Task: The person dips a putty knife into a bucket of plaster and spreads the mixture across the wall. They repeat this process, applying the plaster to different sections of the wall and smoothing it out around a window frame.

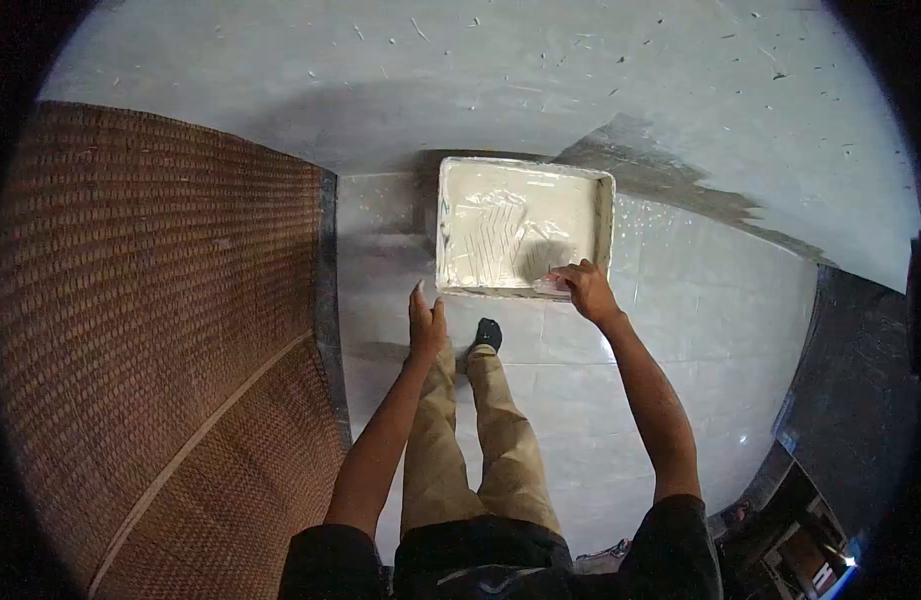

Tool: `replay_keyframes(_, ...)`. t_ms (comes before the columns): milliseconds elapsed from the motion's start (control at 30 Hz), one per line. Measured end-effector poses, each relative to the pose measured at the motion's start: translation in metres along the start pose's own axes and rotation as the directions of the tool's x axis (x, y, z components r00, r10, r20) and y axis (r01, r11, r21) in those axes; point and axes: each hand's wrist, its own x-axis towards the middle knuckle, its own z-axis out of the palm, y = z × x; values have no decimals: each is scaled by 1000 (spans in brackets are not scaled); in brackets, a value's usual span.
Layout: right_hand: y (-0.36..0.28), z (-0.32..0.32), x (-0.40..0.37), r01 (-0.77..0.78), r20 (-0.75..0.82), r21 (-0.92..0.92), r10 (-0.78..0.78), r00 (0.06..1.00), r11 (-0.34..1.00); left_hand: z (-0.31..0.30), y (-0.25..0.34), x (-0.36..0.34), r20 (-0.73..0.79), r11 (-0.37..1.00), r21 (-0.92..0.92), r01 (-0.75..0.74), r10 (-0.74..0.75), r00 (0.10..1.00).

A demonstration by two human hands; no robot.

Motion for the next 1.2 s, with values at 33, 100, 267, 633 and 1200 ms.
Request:
replay_keyframes(33,0,-2,1,4,-1,0,-4,1000,1000,-1,-2,-1,-3,1000,-10,-8,8,1000)
replay_keyframes(100,2,-6,2,2,18,55,-3,1000,998,-5,-3,-3,-4,1000,4,0,0,1000)
replay_keyframes(267,11,-10,4,49,-12,148,-48,999,988,-14,-1,-8,-17,999,3,32,-32,999)
replay_keyframes(633,26,-28,17,-162,72,181,151,986,970,-32,16,-27,-18,992,0,130,-130,991)
replay_keyframes(1200,-31,-128,-21,-332,323,942,390,862,-46,-102,115,-27,-85,996,-71,-58,52,995)
